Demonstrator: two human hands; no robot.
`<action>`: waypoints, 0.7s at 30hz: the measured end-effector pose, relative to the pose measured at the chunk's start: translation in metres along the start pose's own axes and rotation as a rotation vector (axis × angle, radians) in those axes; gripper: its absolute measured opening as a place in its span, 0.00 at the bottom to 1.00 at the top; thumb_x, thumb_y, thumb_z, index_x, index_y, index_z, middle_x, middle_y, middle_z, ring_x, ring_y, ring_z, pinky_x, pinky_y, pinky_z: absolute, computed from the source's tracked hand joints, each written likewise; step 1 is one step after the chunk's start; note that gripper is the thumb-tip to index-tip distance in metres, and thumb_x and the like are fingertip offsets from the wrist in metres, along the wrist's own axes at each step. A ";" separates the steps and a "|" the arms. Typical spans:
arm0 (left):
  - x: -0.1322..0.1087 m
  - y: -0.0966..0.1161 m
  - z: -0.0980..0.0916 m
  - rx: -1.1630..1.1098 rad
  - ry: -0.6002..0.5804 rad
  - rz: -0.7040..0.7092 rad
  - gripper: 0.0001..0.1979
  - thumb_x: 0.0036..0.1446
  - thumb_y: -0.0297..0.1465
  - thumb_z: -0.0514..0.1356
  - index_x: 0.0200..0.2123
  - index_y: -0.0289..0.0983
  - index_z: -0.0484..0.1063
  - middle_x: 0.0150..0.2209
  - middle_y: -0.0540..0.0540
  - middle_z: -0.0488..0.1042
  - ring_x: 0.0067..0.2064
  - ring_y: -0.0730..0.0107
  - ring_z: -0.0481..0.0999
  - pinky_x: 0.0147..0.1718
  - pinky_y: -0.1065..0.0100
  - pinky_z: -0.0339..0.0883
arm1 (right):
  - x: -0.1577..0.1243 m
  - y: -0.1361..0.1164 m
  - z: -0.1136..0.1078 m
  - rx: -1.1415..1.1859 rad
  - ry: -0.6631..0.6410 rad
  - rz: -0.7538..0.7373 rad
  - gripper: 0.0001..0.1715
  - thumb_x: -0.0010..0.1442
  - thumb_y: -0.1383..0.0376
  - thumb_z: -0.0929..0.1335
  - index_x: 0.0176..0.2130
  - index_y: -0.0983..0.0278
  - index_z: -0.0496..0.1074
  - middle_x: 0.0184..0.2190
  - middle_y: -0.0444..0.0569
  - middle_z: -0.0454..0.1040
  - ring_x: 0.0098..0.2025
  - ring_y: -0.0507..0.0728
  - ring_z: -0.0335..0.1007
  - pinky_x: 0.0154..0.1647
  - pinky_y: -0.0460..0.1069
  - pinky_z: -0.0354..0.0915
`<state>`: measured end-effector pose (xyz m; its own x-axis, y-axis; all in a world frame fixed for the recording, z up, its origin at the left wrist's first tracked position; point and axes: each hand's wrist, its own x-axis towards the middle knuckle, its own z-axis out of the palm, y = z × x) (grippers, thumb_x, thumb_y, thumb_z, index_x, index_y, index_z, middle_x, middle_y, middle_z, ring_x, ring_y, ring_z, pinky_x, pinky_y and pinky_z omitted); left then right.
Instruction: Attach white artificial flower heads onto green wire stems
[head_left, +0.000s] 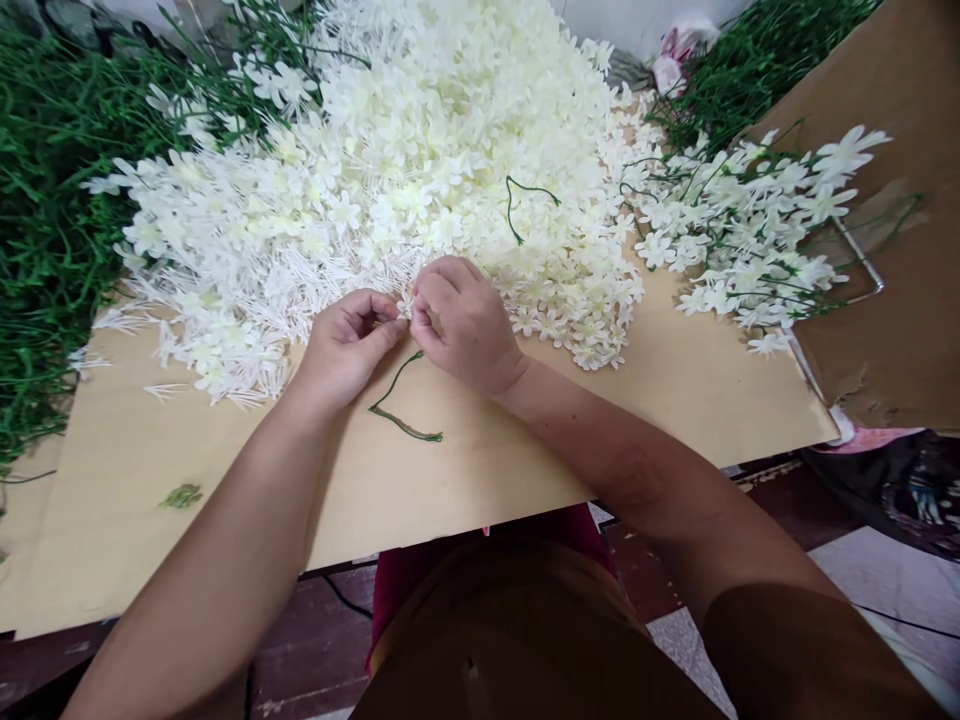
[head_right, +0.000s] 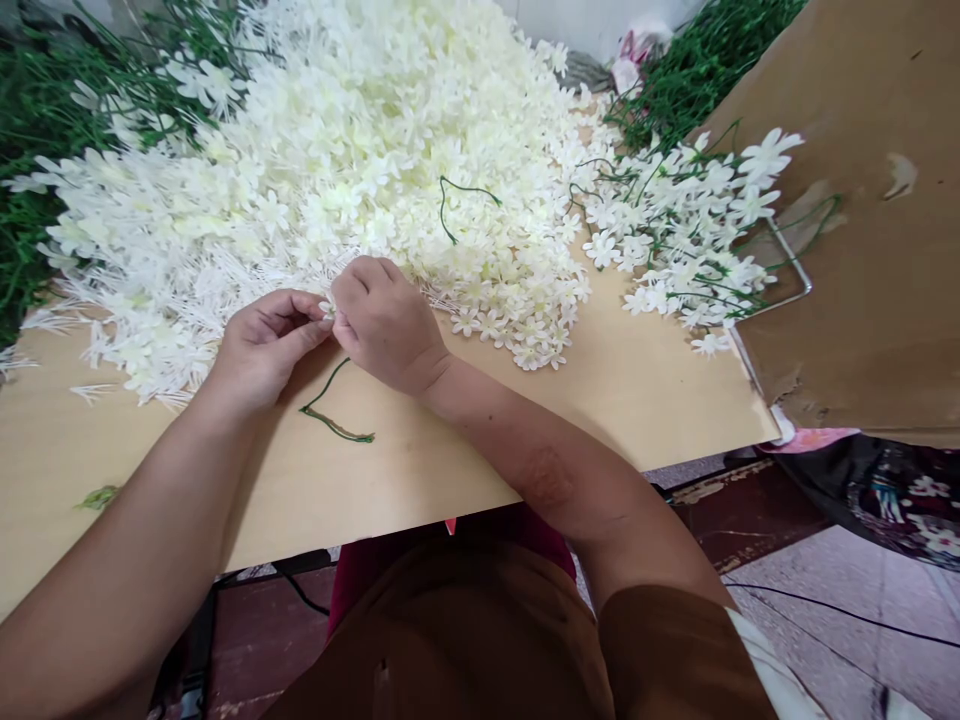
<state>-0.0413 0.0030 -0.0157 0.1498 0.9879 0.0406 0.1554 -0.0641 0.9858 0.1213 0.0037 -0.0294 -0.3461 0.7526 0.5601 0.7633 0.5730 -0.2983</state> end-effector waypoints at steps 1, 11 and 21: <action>0.000 0.000 -0.001 -0.008 0.005 -0.008 0.08 0.43 0.29 0.68 0.26 0.39 0.70 0.26 0.51 0.71 0.28 0.72 0.68 0.30 0.68 0.64 | -0.001 0.000 0.000 0.002 0.000 -0.008 0.09 0.66 0.71 0.58 0.38 0.63 0.65 0.42 0.54 0.68 0.49 0.60 0.65 0.53 0.56 0.66; 0.001 -0.002 -0.002 -0.055 0.022 -0.039 0.11 0.42 0.30 0.69 0.26 0.40 0.69 0.26 0.52 0.71 0.28 0.72 0.69 0.29 0.69 0.66 | 0.001 -0.005 -0.004 -0.039 -0.007 -0.010 0.11 0.66 0.74 0.58 0.39 0.66 0.67 0.41 0.54 0.68 0.47 0.59 0.67 0.49 0.54 0.67; 0.001 -0.002 -0.004 -0.037 -0.001 -0.034 0.06 0.45 0.25 0.66 0.26 0.39 0.72 0.25 0.52 0.71 0.27 0.74 0.68 0.28 0.70 0.64 | 0.000 -0.008 -0.003 -0.086 -0.020 -0.073 0.13 0.69 0.71 0.57 0.40 0.66 0.69 0.41 0.54 0.67 0.46 0.59 0.66 0.46 0.54 0.66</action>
<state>-0.0452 0.0046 -0.0173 0.1464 0.9892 0.0066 0.1241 -0.0250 0.9920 0.1171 -0.0015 -0.0243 -0.4124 0.7166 0.5625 0.7792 0.5974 -0.1897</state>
